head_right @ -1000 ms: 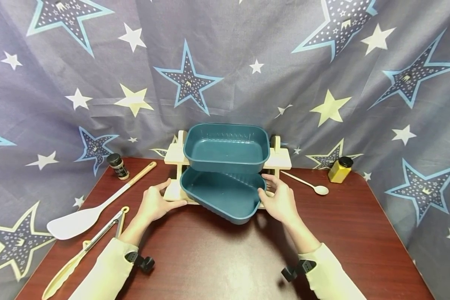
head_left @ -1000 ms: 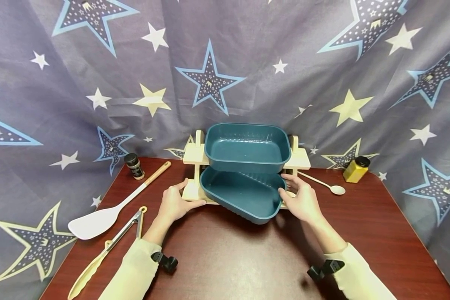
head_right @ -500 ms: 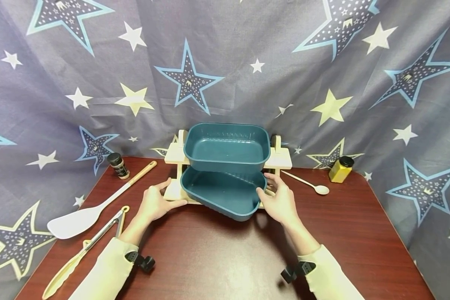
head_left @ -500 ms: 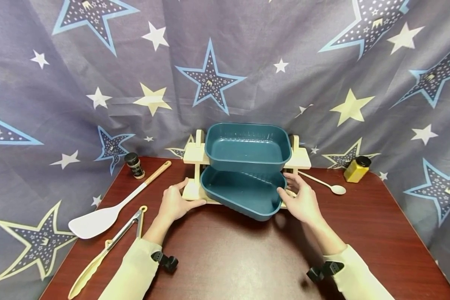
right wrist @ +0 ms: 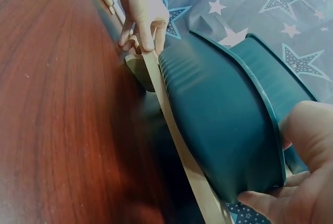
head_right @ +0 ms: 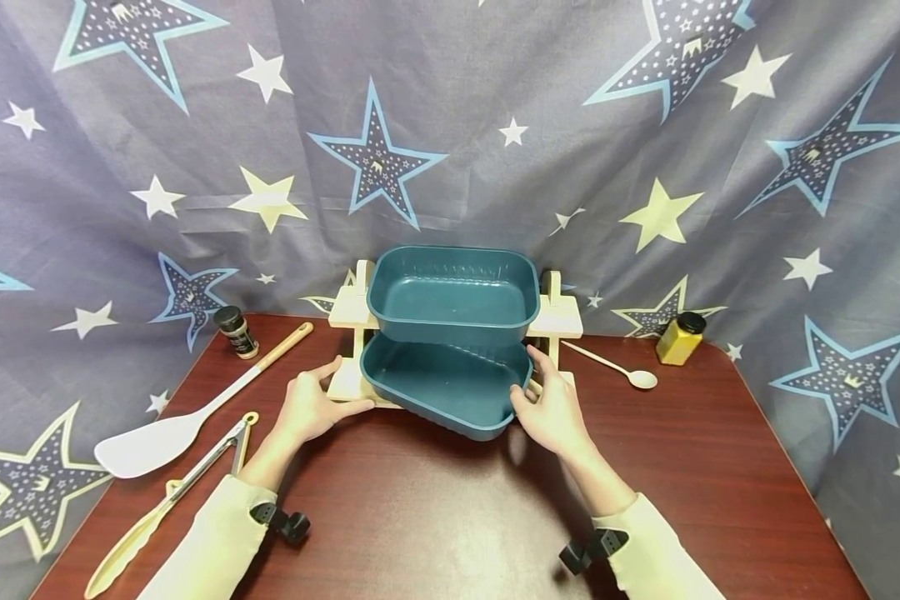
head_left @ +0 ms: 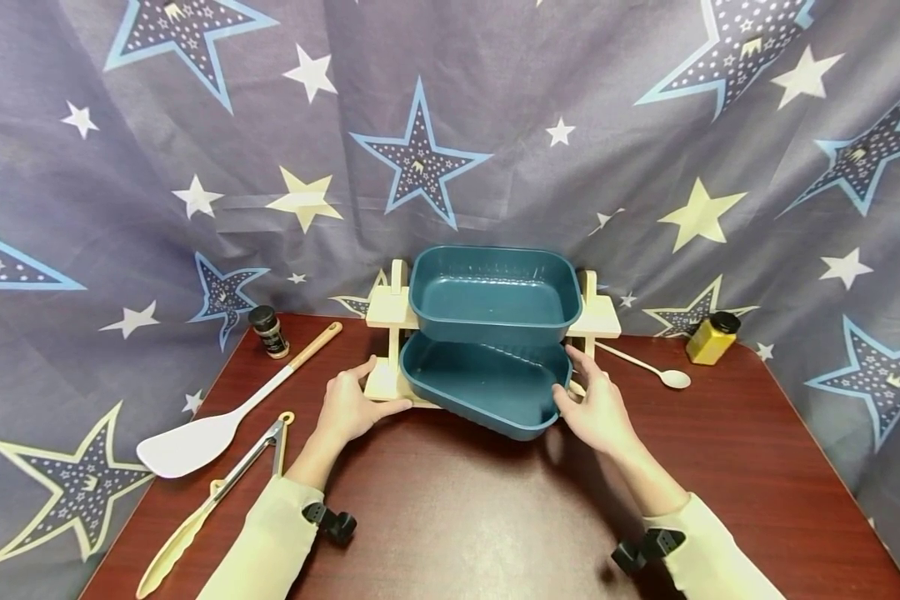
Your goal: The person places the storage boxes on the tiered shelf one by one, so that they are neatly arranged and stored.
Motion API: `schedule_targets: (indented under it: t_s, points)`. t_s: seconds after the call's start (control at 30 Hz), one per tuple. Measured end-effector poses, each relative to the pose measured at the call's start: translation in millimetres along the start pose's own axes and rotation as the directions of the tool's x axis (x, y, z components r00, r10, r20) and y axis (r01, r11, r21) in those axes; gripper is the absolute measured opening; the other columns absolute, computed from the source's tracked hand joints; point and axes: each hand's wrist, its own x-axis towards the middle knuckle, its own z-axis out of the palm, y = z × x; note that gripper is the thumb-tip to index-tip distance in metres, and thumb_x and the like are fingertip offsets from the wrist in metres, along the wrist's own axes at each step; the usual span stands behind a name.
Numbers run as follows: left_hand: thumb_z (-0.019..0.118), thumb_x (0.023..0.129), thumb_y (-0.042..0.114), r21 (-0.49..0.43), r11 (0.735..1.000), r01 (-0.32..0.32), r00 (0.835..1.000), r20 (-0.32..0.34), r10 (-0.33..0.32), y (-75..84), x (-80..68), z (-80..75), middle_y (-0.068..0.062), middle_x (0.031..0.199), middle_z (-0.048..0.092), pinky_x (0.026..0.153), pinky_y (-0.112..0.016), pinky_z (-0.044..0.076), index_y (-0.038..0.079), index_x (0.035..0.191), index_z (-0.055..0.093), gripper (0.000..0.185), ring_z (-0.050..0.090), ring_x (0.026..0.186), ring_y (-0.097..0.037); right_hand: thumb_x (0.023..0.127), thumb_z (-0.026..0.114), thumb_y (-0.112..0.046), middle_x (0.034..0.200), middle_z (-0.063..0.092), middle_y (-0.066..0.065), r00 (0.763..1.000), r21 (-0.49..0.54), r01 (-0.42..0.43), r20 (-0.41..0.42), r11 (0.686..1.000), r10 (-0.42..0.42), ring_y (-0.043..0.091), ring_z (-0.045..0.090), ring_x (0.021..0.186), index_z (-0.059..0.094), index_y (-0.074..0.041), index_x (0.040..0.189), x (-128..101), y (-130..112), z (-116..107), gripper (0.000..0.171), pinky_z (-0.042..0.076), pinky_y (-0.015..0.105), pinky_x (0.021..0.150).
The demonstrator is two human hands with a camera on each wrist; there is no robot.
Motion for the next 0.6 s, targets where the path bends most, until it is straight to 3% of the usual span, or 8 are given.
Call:
schedule_targets:
  t_s: [0.37, 0.6]
  points:
    - [0.099, 0.071, 0.048, -0.018, 1.0, -0.001, 1.0, -0.002, 0.001, 1.9, -0.9, -0.3, -0.02, 0.155, 0.058, 0.11, -0.057, 0.053, 0.0, 0.154, 0.055, 0.105, 0.061, 0.137, -0.042, 0.101, 0.062, -0.004, 0.158, 0.053, 0.029, 1.0, 0.025, 0.005, 0.021, 1.0, -0.005, 0.043, 0.055, 0.145, 0.04, -0.003, 0.162, 6, 5, -3, 0.065, 0.049, 0.056, 0.114]
    - [0.099, 0.072, 0.047, -0.014, 1.0, -0.008, 1.0, 0.002, 0.008, 1.9, -1.1, -1.2, -0.022, 0.155, 0.058, 0.11, -0.057, 0.053, -0.002, 0.154, 0.054, 0.105, 0.061, 0.137, -0.042, 0.103, 0.066, -0.008, 0.163, 0.048, 0.025, 1.0, 0.054, -0.023, 0.012, 0.998, 0.023, 0.042, 0.051, 0.148, 0.037, -0.002, 0.163, -4, -2, -3, 0.068, 0.051, 0.051, 0.111]
